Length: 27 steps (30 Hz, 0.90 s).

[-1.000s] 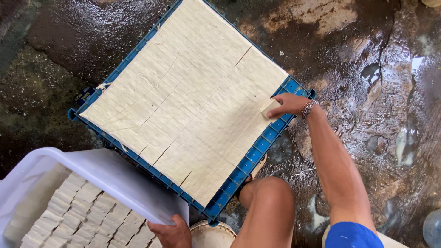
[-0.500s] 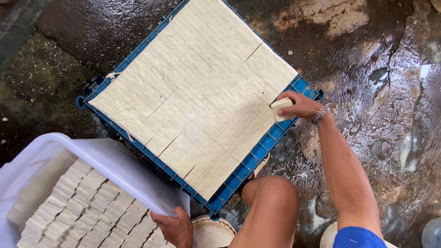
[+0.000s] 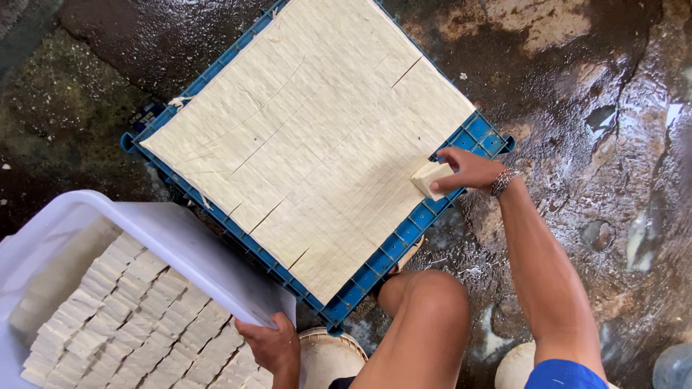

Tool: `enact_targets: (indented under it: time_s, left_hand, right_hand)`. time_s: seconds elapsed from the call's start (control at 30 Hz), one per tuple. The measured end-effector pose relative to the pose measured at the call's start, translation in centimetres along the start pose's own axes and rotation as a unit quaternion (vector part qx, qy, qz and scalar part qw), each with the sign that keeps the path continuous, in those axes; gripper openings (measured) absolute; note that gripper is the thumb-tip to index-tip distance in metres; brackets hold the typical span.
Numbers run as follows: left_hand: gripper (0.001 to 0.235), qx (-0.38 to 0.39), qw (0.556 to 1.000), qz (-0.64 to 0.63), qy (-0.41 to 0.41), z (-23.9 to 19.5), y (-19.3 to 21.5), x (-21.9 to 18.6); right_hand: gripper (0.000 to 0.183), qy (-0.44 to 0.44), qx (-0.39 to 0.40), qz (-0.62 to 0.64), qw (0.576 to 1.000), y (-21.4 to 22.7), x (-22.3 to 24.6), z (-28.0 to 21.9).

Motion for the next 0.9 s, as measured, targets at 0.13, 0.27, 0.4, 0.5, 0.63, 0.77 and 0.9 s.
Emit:
enact_targets:
  time_s: [0.13, 0.27, 0.4, 0.5, 0.63, 0.77, 0.9]
  left_hand:
    - [0.083, -0.01, 1.0, -0.011, -0.014, -0.2, 0.0, -0.3]
    - [0.083, -0.013, 1.0, 0.002, -0.023, 0.1, 0.2, -0.1]
    - [0.082, -0.011, 1.0, -0.004, -0.015, 0.1, 0.0, -0.1]
    - [0.084, -0.02, 0.999, -0.008, -0.028, 0.2, 0.0, -0.2]
    - [0.083, -0.034, 0.998, -0.002, -0.051, 0.3, 0.3, 0.0]
    - [0.085, 0.001, 1.0, -0.002, -0.02, 0.1, 0.1, 0.6]
    - [0.085, 0.0, 1.0, 0.002, -0.024, 0.3, 0.1, -0.1]
  right_hand:
    - [0.101, -0.007, 0.105, 0.134, 0.985, -0.8, -0.9, 1.4]
    - [0.102, 0.023, 0.08, 0.01, 0.996, -1.9, 0.1, 1.6]
    - [0.114, 0.026, -0.014, -0.182, 0.983, -2.6, 2.2, 0.0]
    - [0.128, -0.036, -0.061, -0.207, 0.976, -4.5, 3.2, -1.1]
    - [0.12, 0.008, -0.081, -0.201, 0.976, -6.0, 4.1, -1.1]
    - [0.102, 0.024, -0.065, -0.205, 0.976, -5.9, 3.4, 0.4]
    - [0.092, 0.053, -0.084, -0.203, 0.974, -5.9, 2.4, 0.5]
Point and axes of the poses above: each hand's wrist, its own z-axis towards the middle knuckle, its own y-axis out of the back of the hand, x = y × z, the point moved 4 cm from there along z, towards the middle knuckle, and after that the axes turned 4 degrees about -z, right-handed, at the moved point
